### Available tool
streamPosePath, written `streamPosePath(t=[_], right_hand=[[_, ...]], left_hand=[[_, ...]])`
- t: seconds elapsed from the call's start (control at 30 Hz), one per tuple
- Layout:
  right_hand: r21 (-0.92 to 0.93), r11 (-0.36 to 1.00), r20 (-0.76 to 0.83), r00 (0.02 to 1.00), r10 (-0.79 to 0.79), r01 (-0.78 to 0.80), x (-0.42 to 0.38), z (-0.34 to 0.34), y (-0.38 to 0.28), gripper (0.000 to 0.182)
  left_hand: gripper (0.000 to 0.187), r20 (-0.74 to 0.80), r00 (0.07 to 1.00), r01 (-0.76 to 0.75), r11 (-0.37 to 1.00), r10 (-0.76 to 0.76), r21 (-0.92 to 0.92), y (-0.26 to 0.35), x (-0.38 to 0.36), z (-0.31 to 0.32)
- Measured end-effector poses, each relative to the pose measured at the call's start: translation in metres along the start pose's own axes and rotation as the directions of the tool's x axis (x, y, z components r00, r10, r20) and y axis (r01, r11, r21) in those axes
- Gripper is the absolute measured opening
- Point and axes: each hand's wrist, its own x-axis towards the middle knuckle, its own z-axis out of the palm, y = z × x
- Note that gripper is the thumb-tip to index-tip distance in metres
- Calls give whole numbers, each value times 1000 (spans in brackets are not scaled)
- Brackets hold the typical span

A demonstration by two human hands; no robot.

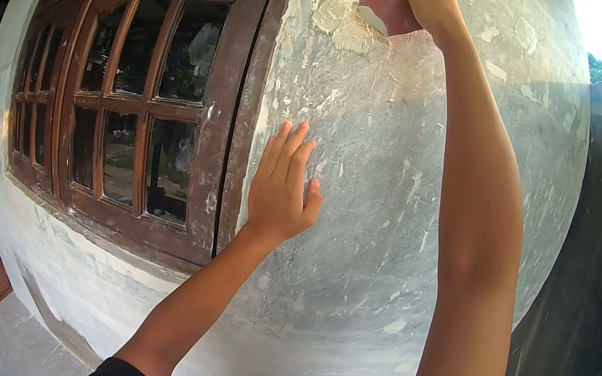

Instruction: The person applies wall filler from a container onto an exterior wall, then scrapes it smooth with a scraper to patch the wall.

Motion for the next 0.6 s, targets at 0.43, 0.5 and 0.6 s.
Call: streamPosePath(t=[0.43,0.5,0.6], right_hand=[[-202,979,37,999,-31,38,-16,5,6,37],[-246,968,-7,998,-56,53,-11,-3,12,37],[122,979,-206,961,186,-164,-8,-22,17,38]], left_hand=[[53,13,1000,-2,1000,2,29,3,1,-1],[53,16,1000,-5,999,5,33,3,0,-1],[53,18,1000,-7,999,6,46,2,1,-1]])
